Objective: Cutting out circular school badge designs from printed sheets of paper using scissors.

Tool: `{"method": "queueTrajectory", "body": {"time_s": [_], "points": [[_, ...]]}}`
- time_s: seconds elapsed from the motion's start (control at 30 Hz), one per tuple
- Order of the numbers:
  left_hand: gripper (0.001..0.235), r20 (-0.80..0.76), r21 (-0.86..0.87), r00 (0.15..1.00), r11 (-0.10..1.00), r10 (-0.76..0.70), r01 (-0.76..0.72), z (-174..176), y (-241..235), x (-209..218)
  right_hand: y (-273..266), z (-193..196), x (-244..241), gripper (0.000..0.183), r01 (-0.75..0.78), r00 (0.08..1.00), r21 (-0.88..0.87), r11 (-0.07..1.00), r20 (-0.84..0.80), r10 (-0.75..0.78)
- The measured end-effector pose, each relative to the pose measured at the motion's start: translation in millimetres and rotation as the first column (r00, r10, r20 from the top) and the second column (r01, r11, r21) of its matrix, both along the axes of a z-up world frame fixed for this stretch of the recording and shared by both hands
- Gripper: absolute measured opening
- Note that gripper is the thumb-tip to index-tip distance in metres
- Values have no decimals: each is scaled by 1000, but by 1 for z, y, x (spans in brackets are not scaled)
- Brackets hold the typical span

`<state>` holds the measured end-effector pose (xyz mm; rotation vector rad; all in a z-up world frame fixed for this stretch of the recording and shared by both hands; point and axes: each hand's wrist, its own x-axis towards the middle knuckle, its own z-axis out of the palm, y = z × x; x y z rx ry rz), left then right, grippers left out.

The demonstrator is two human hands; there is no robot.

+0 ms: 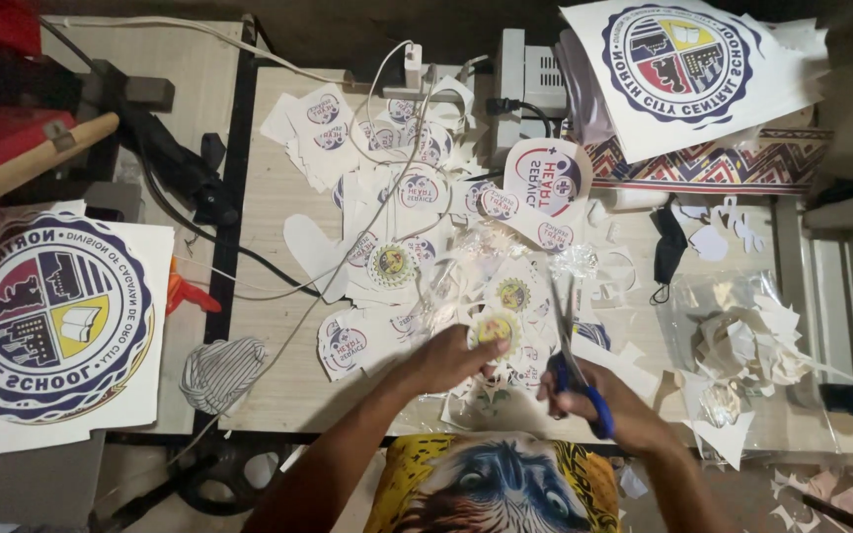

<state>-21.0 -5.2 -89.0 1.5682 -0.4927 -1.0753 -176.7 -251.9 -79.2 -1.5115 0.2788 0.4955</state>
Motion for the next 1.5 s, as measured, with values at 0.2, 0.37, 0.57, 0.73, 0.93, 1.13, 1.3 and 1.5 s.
{"method": "queueTrajectory", "body": {"time_s": [0.2,0.37,0.57,0.73,0.93,1.13,1.3,1.5], "points": [[49,23,207,961,942,-276,265,-35,-2,-36,45,-21,18,32,355,924,-9,935,-149,-352],[36,75,160,997,987,16,-28,-36,5,-31,51,-44,24,28,412,904,-39,910,-107,-414],[25,173,171,878,865,445,-472,-73,33,10,37,-72,21,30,366,915,-167,916,-116,-387],[25,266,92,661,664,701,-742,-115,61,62,15,-99,15,35,206,963,-514,833,-46,-267],[31,491,133,601,628,631,-767,-130,66,86,9,-112,17,45,112,961,-691,714,-107,-254],[55,761,46,430,621,486,-782,-79,52,75,4,-139,7,26,204,964,-710,674,25,-266],[32,867,-98,386,866,317,-491,-63,12,53,11,-113,13,21,256,949,-636,728,22,-314],[17,910,39,416,995,5,-96,-89,-52,23,4,-137,7,23,471,858,-303,828,-62,-510]]}}
